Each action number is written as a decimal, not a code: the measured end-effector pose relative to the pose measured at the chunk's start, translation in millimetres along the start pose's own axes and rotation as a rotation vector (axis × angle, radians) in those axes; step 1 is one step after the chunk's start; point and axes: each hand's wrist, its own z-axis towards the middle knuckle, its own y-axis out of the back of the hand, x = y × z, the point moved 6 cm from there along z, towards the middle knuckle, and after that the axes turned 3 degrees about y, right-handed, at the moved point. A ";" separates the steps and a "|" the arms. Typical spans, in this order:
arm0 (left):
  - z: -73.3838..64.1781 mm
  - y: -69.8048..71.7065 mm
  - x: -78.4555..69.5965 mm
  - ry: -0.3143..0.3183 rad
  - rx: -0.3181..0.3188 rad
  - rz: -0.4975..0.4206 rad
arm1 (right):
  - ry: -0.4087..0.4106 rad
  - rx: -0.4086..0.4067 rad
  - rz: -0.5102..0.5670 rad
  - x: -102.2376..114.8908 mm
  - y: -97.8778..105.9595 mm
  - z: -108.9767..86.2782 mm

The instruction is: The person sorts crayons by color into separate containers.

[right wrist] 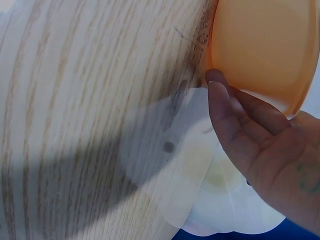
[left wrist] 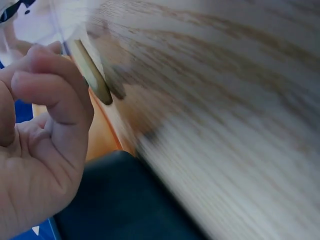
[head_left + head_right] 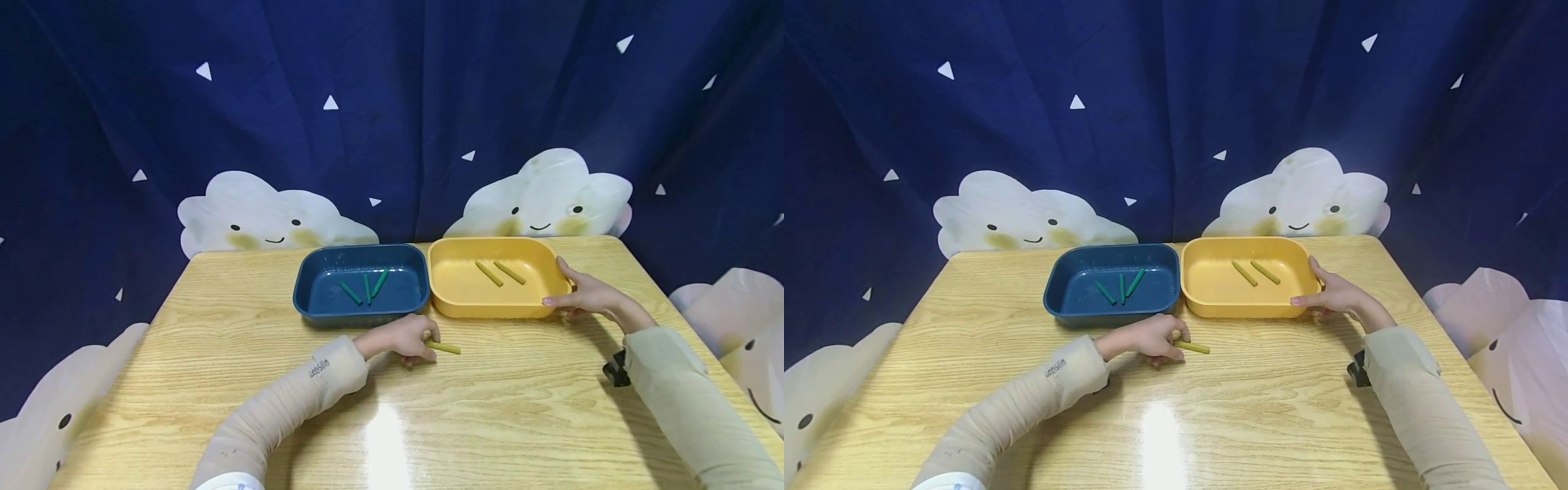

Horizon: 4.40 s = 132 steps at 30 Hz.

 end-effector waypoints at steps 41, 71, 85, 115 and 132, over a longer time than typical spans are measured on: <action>-11.2 26.4 -25.8 -0.165 -0.024 -0.175 | 0.006 -0.007 -0.011 -1.6 0.5 1.0; 13.7 82.6 -52.4 -0.180 -0.181 -0.416 | -0.005 -0.011 -0.007 -1.7 0.4 0.9; 40.5 111.2 -59.1 -0.160 -0.246 -0.648 | -0.001 -0.013 -0.020 -2.5 1.7 1.1; 113.5 137.1 -78.6 -0.212 -0.290 -0.809 | 0.003 -0.008 -0.012 -2.3 2.6 0.9; 153.9 132.5 -79.5 -0.130 -0.264 -0.821 | 0.005 0.011 0.045 -4.9 0.7 -0.8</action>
